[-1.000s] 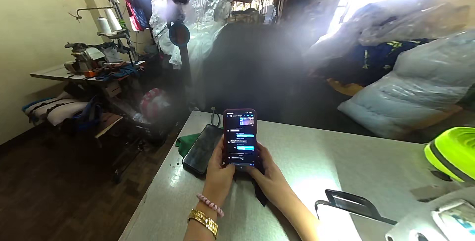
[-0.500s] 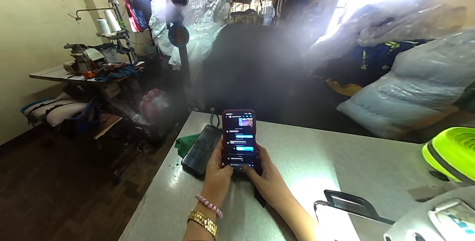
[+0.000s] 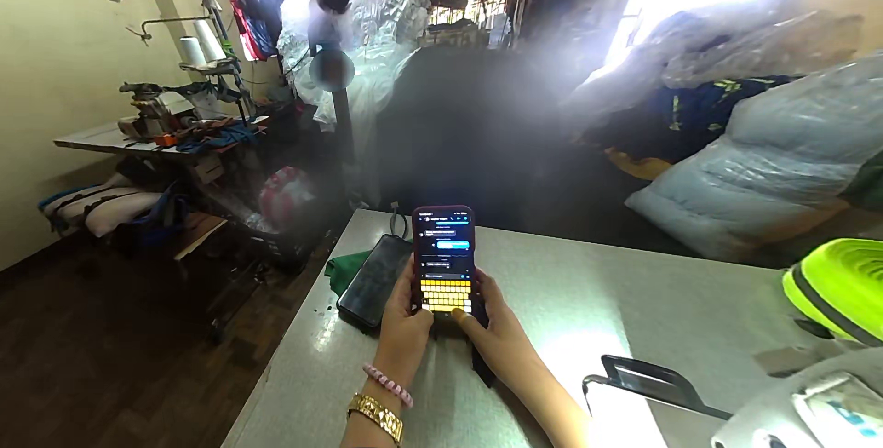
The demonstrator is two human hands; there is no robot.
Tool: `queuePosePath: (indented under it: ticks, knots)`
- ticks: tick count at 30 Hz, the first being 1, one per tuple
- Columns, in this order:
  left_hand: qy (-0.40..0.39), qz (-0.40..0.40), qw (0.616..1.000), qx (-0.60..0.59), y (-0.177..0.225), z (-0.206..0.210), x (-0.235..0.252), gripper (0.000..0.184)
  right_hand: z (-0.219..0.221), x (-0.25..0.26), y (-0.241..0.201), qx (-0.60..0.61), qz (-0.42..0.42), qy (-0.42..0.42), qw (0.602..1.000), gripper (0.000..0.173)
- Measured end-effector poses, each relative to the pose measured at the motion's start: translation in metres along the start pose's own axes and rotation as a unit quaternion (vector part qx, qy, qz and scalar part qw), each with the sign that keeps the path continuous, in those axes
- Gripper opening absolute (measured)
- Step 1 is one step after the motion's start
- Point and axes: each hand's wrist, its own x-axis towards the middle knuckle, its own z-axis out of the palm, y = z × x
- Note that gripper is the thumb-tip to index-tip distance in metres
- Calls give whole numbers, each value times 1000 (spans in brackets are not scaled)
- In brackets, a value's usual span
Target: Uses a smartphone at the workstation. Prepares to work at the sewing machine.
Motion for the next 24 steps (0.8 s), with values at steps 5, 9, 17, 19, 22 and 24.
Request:
queuePosePath:
  ticks: [5,9,17,19,22,24]
  knots:
    - [15,8,1000,16,-2,1,0,68,-1,0,1,18,-5,-5,1000,74]
    - [27,17,999,23,-5,2,2,66,-1,-1,2,26,-13,-6,1000,73]
    - [53,25,997,44,-7,5,4,58,0,1,5,31,-21,-4,999,73]
    - [53,19,998,42,-5,5,3,57,0,1,5,29,-17,-4,999,73]
    - [55,18,998,29,-3,5,2,56,-1,2,4,29,-19,-5,999,71]
    - [49,24,998,26,-5,4,3,56,0,2,4,31,-20,1,999,68]
